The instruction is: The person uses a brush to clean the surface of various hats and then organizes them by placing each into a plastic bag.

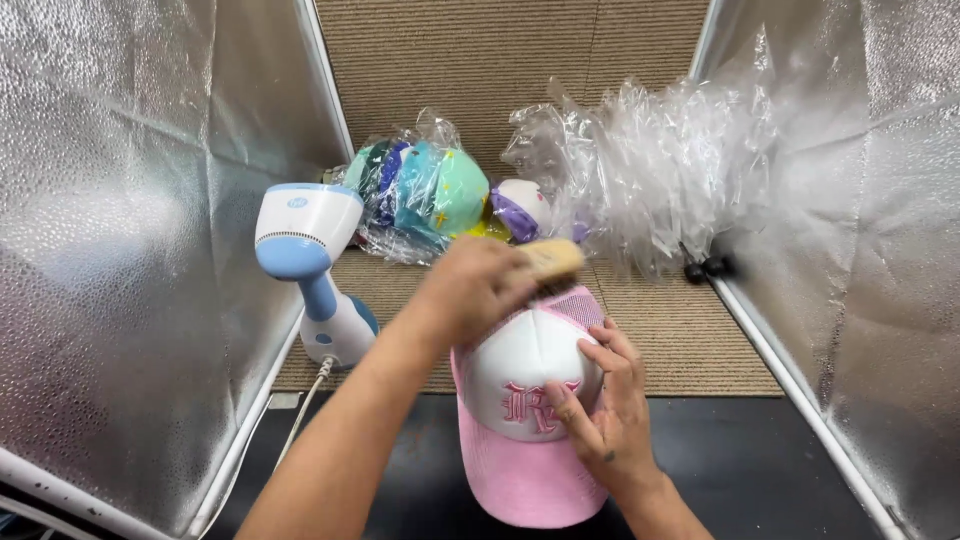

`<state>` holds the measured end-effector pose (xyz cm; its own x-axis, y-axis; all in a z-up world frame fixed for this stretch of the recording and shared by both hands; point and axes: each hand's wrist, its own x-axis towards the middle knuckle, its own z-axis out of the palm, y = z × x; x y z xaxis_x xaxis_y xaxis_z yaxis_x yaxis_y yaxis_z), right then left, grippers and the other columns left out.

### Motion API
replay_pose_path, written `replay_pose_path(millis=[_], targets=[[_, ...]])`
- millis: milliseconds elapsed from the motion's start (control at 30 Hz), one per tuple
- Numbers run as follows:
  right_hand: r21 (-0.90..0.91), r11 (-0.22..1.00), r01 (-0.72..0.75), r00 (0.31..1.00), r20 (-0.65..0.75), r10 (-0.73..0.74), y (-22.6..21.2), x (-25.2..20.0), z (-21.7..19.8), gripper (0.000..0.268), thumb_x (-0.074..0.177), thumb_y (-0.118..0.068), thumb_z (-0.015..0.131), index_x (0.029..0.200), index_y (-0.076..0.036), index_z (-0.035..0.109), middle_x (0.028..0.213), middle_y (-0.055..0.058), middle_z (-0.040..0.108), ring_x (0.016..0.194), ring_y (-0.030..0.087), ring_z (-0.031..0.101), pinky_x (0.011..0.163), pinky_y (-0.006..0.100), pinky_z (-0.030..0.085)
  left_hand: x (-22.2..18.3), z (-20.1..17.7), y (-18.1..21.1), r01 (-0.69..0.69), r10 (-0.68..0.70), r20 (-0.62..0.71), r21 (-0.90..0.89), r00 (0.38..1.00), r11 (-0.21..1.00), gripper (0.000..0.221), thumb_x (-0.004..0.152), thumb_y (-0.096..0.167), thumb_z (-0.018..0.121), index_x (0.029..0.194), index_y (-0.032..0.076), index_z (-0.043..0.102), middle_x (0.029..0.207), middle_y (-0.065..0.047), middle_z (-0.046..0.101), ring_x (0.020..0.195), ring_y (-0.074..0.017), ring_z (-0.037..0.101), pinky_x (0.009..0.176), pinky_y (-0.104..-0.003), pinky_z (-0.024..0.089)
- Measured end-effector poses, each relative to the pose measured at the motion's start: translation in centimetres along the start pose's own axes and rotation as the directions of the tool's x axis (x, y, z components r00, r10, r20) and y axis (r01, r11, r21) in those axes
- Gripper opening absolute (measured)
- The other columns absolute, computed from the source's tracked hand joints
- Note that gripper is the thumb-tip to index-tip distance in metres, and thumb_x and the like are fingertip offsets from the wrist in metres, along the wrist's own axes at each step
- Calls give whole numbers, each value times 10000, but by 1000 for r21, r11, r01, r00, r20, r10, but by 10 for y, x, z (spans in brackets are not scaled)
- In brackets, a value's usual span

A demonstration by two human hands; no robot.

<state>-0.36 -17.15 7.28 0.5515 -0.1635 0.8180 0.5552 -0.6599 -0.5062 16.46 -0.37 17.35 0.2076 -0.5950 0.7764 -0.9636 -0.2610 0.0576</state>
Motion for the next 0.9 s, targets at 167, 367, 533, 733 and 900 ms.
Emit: replay_pose_path(millis=[167,367,533,733,900], targets=[[-4,1000,1,1000,20,-1,-2,0,-4,500,906,-341,688,1307,-100,512,1464,184,451,1505,450,382,1214,578,355,-7,-22,-45,759,-748,532,267,398,594,524,852,585,563,868,95,747,935,-107,749,880,-268,651,823,-380,480],[-35,999,-36,998,45,38,3,-5,-1,563,890,-399,693,1336,-131,476,1499,199,405,1461,431,421,1146,555,405,11,-21,-5,726,-705,221,-24,674,687,454,908,485,642,1133,108,755,1147,-140,760,1018,-308,701,859,-429,532],[-135,989,-64,997,23,67,5,-7,3,642,864,-461,693,1363,-114,483,1510,202,391,1404,359,489,1072,482,459,43,-25,41,253,-133,361,-308,923,917,324,834,430,759,1052,193,800,1116,-22,760,1054,-189,677,957,-315,456],[-108,992,61,998,-6,-62,-3,3,1,577,906,-414,686,1337,-94,478,1469,217,444,1434,452,457,1146,562,429,43,8,-48,741,-663,457,11,594,672,379,898,481,653,1106,197,794,1144,-38,772,997,-214,686,846,-357,489],[-79,997,11,1000,6,-11,-2,-1,2,586,891,-415,694,1334,-107,464,1479,202,423,1466,453,414,1128,567,441,7,9,-76,758,-779,552,361,297,544,321,970,311,593,1201,197,784,1343,-56,696,1193,-307,642,1106,-446,463]])
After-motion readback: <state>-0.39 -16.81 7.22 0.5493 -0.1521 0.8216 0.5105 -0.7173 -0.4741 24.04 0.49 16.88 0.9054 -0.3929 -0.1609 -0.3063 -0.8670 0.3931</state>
